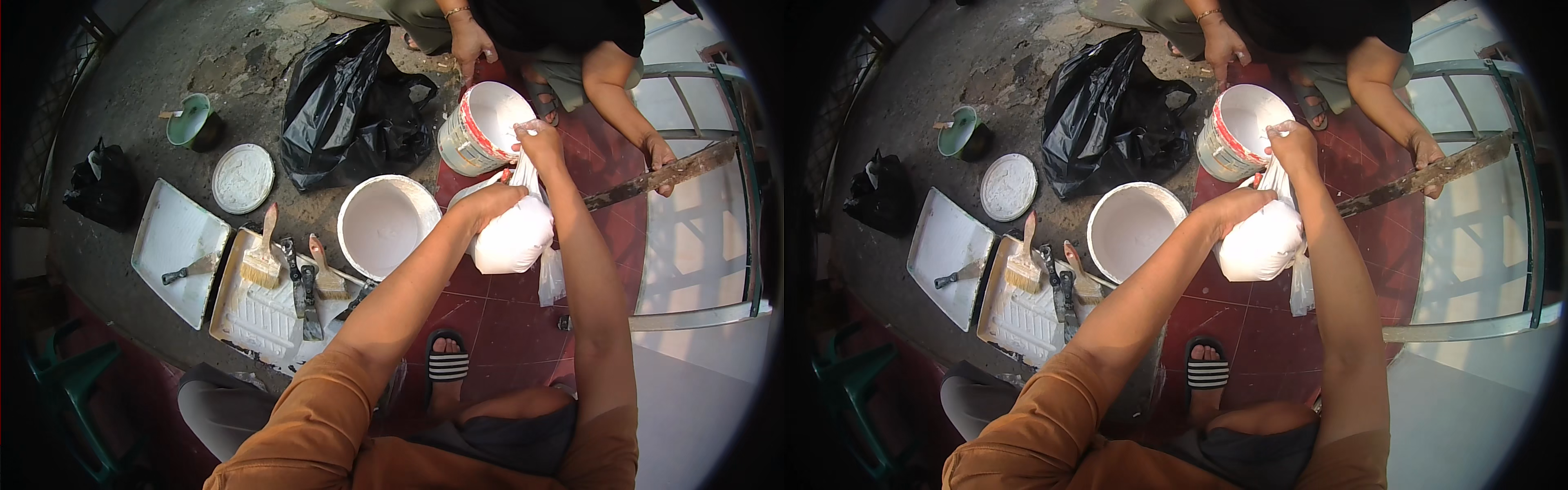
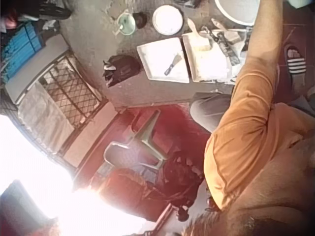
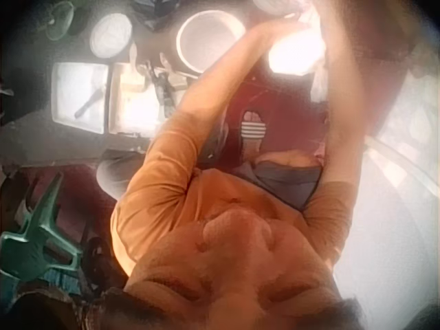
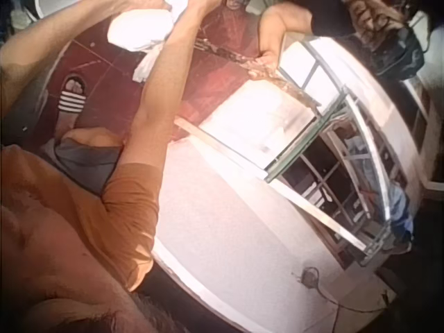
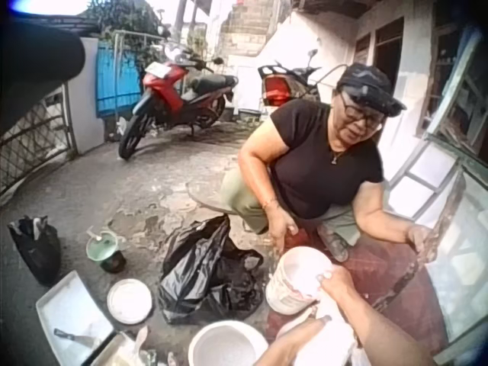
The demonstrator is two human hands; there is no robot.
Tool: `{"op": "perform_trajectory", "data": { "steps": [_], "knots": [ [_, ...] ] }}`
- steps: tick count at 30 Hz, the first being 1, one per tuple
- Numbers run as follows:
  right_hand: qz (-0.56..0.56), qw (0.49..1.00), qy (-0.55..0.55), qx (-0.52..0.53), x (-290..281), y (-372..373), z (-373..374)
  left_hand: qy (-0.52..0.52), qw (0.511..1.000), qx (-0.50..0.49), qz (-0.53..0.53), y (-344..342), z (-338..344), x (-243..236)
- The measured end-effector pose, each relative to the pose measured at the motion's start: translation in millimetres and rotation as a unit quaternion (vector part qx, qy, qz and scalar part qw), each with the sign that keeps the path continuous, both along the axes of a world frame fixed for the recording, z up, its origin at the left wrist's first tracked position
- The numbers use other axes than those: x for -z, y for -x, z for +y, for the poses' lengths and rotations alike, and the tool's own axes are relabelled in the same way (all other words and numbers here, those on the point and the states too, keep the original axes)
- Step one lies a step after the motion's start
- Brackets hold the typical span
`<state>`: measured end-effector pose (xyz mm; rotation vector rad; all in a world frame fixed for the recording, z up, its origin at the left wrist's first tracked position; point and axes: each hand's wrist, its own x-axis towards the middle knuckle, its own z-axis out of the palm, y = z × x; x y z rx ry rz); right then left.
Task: The person mixes paint in buckets using a brush and a stick, and unties a plastic bag containing white powder.
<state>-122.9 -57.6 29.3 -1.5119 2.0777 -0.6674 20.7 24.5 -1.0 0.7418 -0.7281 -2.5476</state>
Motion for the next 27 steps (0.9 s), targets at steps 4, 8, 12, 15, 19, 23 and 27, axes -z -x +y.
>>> {"op": "perform_trajectory", "data": {
  "steps": [4, 8, 12, 15, 19, 23, 27],
  "knots": [
    [-0.008, 0.999, -0.02, 0.025, 7, 17, -9, 0.023, 0.998, 0.022, -0.054, -4, 3, -15],
    [-0.021, 1.0, 0.007, 0.01, 13, 17, -10, 0.027, 0.998, 0.016, -0.06, -7, 4, -17],
    [-0.017, 1.0, 0.007, 0.005, 13, 9, -10, 0.023, 0.998, 0.011, -0.056, -10, 5, -13],
    [0.044, 0.999, 0.01, -0.01, 15, 14, -11, 0.035, 0.997, 0.019, -0.071, -8, 6, -13],
    [0.074, 0.996, 0.029, -0.029, 18, 14, -11, 0.027, 0.998, 0.014, -0.063, -6, 5, -8],
    [0.142, 0.989, -0.008, -0.041, 5, -3, -6, -0.016, 0.999, -0.017, -0.037, -7, 5, -1],
    [0.138, 0.988, -0.028, -0.061, 1, -6, -5, -0.011, 0.999, -0.028, -0.013, -6, 4, 2]
  ]
}}
